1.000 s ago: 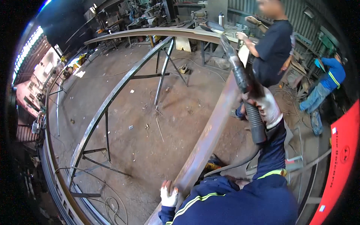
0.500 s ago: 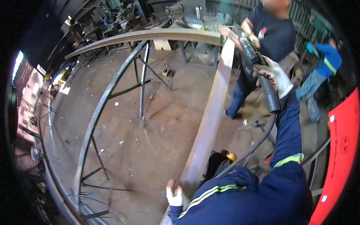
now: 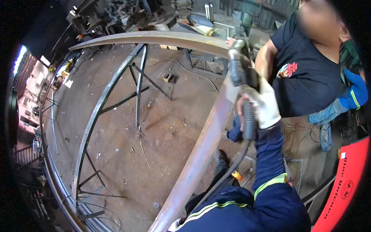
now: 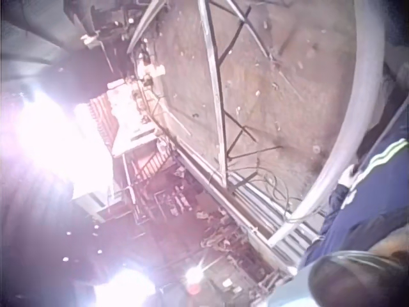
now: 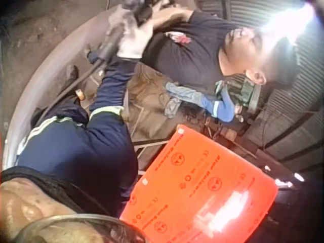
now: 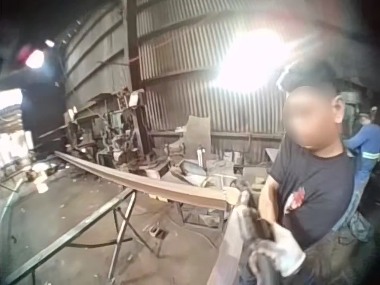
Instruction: The person aligns metal beams, helps clamp the frame joints using a C-clamp, and welds the metal pieces together using a welding electrode holder.
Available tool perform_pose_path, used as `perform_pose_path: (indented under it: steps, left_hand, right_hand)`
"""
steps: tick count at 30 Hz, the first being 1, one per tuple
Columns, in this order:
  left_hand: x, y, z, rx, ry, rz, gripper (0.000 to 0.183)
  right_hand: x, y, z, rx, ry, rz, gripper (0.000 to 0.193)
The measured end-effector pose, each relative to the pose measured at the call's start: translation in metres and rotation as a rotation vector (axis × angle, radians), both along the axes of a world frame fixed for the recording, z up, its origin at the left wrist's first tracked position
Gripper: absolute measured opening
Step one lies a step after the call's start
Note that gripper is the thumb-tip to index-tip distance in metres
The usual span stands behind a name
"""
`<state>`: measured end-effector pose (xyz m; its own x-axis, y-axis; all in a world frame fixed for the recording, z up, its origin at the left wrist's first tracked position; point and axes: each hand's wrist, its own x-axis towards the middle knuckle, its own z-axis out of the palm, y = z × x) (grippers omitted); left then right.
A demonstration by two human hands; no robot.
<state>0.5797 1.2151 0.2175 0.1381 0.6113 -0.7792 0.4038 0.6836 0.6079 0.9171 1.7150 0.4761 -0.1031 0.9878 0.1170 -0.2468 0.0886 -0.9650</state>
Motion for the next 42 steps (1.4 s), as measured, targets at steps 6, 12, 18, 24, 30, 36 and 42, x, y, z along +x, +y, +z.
perform_pose_path:
  steps: [6,12,18,24,30,36,42]
  left_hand:
    - [0.011,0.083,0.052,0.389,0.636,0.619,0.025]
    - [-0.023,0.225,0.052,0.464,0.614,0.408,0.043]
    - [0.071,0.297,0.009,0.679,0.228,0.059,0.050]
    - [0.093,0.367,0.062,0.765,0.055,0.018,0.038]
    - [0.114,0.421,0.076,0.954,0.049,0.090,0.035]
    - [0.134,0.542,0.091,1.365,0.172,-0.053,0.054]
    - [0.116,0.511,-0.049,1.221,0.465,-0.115,0.070]
  right_hand:
    - [0.009,0.059,0.007,-0.142,-0.043,-0.030,0.055]
    - [0.033,0.095,0.043,0.010,-0.285,-0.163,0.062]
    - [0.061,0.174,0.058,0.535,-1.207,-0.563,0.055]
    - [0.060,0.226,0.128,0.171,-1.467,-0.500,0.062]
    - [0.060,0.235,0.127,0.439,-1.440,-0.620,0.059]
    - [-0.005,0.123,0.010,0.649,-0.570,-0.165,0.033]
    - [0.021,0.064,-0.122,0.396,-1.053,0.708,0.049]
